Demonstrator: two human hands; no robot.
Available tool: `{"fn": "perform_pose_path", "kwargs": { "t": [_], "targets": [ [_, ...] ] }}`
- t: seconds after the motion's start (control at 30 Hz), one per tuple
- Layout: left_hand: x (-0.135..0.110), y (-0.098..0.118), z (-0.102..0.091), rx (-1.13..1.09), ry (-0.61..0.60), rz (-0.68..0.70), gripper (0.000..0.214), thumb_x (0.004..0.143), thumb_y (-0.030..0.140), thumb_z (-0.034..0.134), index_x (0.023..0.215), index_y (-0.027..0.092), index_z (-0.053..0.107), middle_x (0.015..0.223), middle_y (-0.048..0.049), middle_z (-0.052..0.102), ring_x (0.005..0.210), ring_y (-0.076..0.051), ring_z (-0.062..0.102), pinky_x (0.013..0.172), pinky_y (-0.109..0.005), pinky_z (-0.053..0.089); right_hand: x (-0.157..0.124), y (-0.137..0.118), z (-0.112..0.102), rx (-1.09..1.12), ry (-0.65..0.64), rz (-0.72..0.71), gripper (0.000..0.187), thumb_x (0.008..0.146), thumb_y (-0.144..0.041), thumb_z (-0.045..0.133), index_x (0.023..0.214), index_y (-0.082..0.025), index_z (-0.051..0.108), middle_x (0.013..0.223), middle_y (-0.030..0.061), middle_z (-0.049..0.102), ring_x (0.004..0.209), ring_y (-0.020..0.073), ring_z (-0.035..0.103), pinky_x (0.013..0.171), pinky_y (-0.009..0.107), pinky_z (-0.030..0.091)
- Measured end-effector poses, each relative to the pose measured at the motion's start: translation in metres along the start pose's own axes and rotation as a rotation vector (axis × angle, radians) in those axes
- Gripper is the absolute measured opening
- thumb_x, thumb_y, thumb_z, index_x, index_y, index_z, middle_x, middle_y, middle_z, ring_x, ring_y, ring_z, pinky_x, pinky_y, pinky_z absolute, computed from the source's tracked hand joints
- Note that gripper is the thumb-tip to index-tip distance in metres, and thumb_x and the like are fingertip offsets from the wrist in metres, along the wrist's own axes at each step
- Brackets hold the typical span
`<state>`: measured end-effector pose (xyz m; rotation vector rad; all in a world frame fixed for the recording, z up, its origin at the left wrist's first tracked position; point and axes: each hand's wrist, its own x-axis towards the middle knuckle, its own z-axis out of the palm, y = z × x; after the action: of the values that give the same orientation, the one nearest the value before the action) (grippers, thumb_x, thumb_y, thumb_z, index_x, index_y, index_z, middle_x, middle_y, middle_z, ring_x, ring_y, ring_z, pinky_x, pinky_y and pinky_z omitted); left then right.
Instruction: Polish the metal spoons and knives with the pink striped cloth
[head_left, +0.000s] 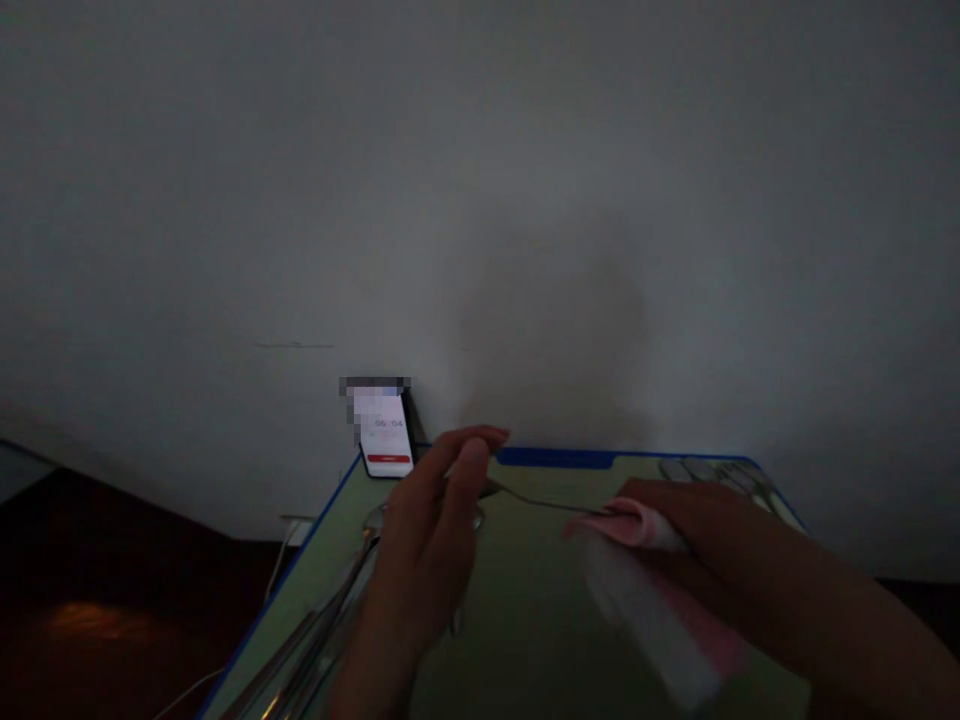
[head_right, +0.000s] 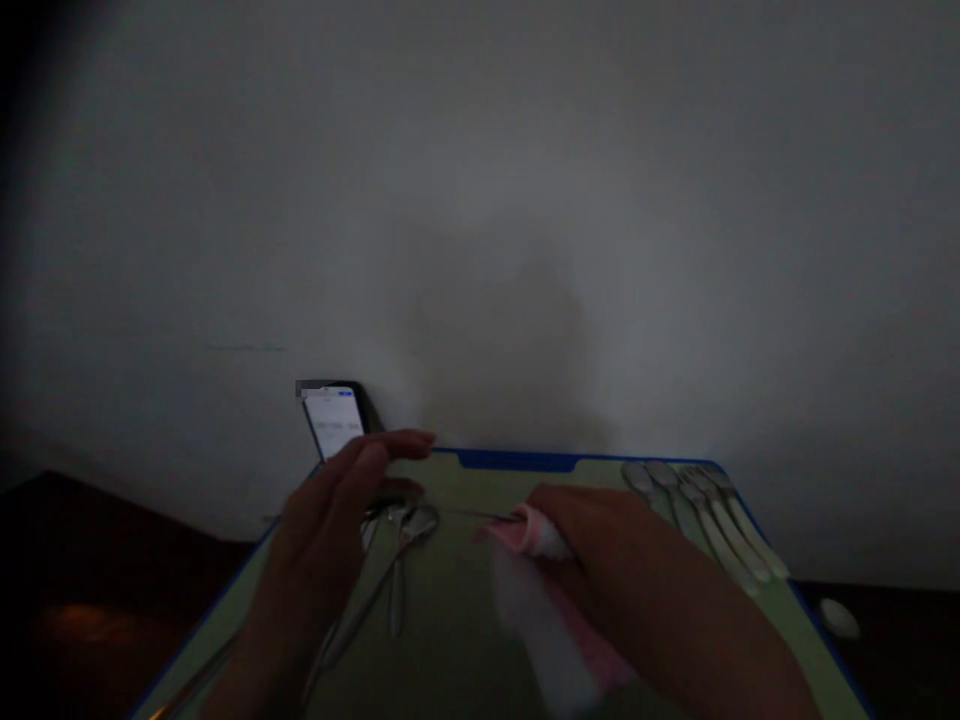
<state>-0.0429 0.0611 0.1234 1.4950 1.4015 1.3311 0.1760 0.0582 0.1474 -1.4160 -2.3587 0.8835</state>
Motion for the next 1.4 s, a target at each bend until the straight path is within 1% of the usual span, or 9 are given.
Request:
{"fn": "perform_pose_path", "kwargs": {
  "t": [0.03, 0.1, 0.17, 0.23, 0.37, 0.7, 1.0, 1.23, 1.4],
  "targets": [
    [0.0, -0.003, 0.0, 0.074, -0.081, -0.023, 0.033, 0.091, 0.039, 0.035, 0.096, 0.019, 0.06, 0.092, -0.005, 0.066, 0.072, -0.015, 0.062, 0.059, -0.025, 0.048, -0.001, 0.001, -0.001, -0.026, 0.029, 0.026, 0.02, 0.084, -0.034, 0.045, 0.081, -0.023, 0.061, 0.079, 0.0009, 0.065, 0.067, 0.013, 0.057, 0.059, 0.024, 0.04],
    [0.0, -0.009, -0.002, 0.198, -0.28, -0.07, 0.041, 0.092, 0.041, 0.027, 0.091, 0.018, 0.061, 0.072, -0.0024, 0.065, 0.058, -0.014, 0.059, 0.048, -0.023, 0.043, -0.002, 0.003, -0.003, -0.058, 0.056, 0.061, 0.021, 0.083, -0.038, 0.046, 0.081, -0.022, 0.061, 0.078, 0.0014, 0.065, 0.065, 0.0133, 0.057, 0.057, 0.024, 0.039],
    [-0.001, -0.01, -0.006, 0.339, -0.406, -0.02, 0.042, 0.092, 0.04, 0.027, 0.079, 0.018, 0.06, 0.055, 0.0013, 0.056, 0.049, -0.013, 0.053, 0.045, -0.022, 0.039, 0.0, 0.004, -0.004, -0.059, 0.043, 0.054, 0.021, 0.082, -0.039, 0.048, 0.08, -0.022, 0.061, 0.077, 0.0015, 0.064, 0.064, 0.0132, 0.057, 0.056, 0.024, 0.039],
    [0.0, -0.008, -0.012, 0.439, -0.387, 0.128, 0.038, 0.091, 0.038, 0.031, 0.072, 0.017, 0.056, 0.055, 0.0018, 0.052, 0.052, -0.012, 0.051, 0.049, -0.023, 0.038, 0.002, 0.003, -0.004, -0.035, 0.001, 0.016, 0.021, 0.082, -0.04, 0.048, 0.079, -0.022, 0.06, 0.077, 0.0011, 0.065, 0.064, 0.0128, 0.057, 0.056, 0.023, 0.038],
    [0.001, 0.0, -0.02, 0.496, -0.299, 0.354, 0.025, 0.088, 0.033, 0.038, 0.078, 0.017, 0.054, 0.06, 0.0017, 0.054, 0.052, -0.012, 0.05, 0.049, -0.024, 0.037, 0.006, -0.004, 0.001, 0.007, -0.083, -0.003, 0.029, 0.083, -0.046, 0.045, 0.075, -0.022, 0.06, 0.076, -0.0003, 0.065, 0.063, 0.0118, 0.056, 0.055, 0.023, 0.037],
    [-0.004, 0.005, -0.021, 0.528, -0.258, 0.623, 0.008, 0.077, 0.015, 0.047, 0.074, 0.017, 0.054, 0.061, 0.0017, 0.055, 0.051, -0.01, 0.05, 0.047, -0.022, 0.037, 0.012, -0.005, 0.012, 0.009, -0.17, -0.072, 0.028, 0.083, -0.046, 0.044, 0.078, -0.023, 0.061, 0.073, -0.0006, 0.062, 0.061, 0.0106, 0.053, 0.053, 0.022, 0.034],
    [-0.004, -0.001, -0.014, 0.625, -0.258, 0.652, 0.008, 0.076, 0.014, 0.048, 0.073, 0.018, 0.055, 0.06, 0.0025, 0.054, 0.053, -0.011, 0.049, 0.05, -0.024, 0.036, 0.025, -0.008, 0.024, -0.065, -0.205, -0.135, 0.031, 0.086, -0.041, 0.038, 0.083, -0.02, 0.061, 0.077, 0.0033, 0.065, 0.069, 0.0133, 0.058, 0.059, 0.023, 0.038],
    [-0.004, 0.0, 0.003, 0.733, -0.456, 0.557, 0.011, 0.077, 0.02, 0.047, 0.068, 0.018, 0.054, 0.059, 0.0019, 0.051, 0.053, -0.012, 0.047, 0.05, -0.025, 0.031, 0.035, -0.013, 0.032, -0.119, -0.246, -0.195, 0.028, 0.086, -0.028, 0.034, 0.081, -0.017, 0.059, 0.075, 0.0049, 0.065, 0.062, 0.013, 0.058, 0.053, 0.023, 0.035],
    [-0.001, -0.002, 0.002, 0.729, -0.474, 0.559, 0.013, 0.079, 0.024, 0.047, 0.071, 0.018, 0.054, 0.06, 0.0021, 0.053, 0.053, -0.012, 0.047, 0.05, -0.024, 0.03, 0.034, -0.009, 0.027, -0.081, -0.286, -0.176, 0.025, 0.085, -0.029, 0.039, 0.081, -0.017, 0.06, 0.075, 0.0037, 0.065, 0.064, 0.012, 0.058, 0.056, 0.022, 0.037]
  ]
}}
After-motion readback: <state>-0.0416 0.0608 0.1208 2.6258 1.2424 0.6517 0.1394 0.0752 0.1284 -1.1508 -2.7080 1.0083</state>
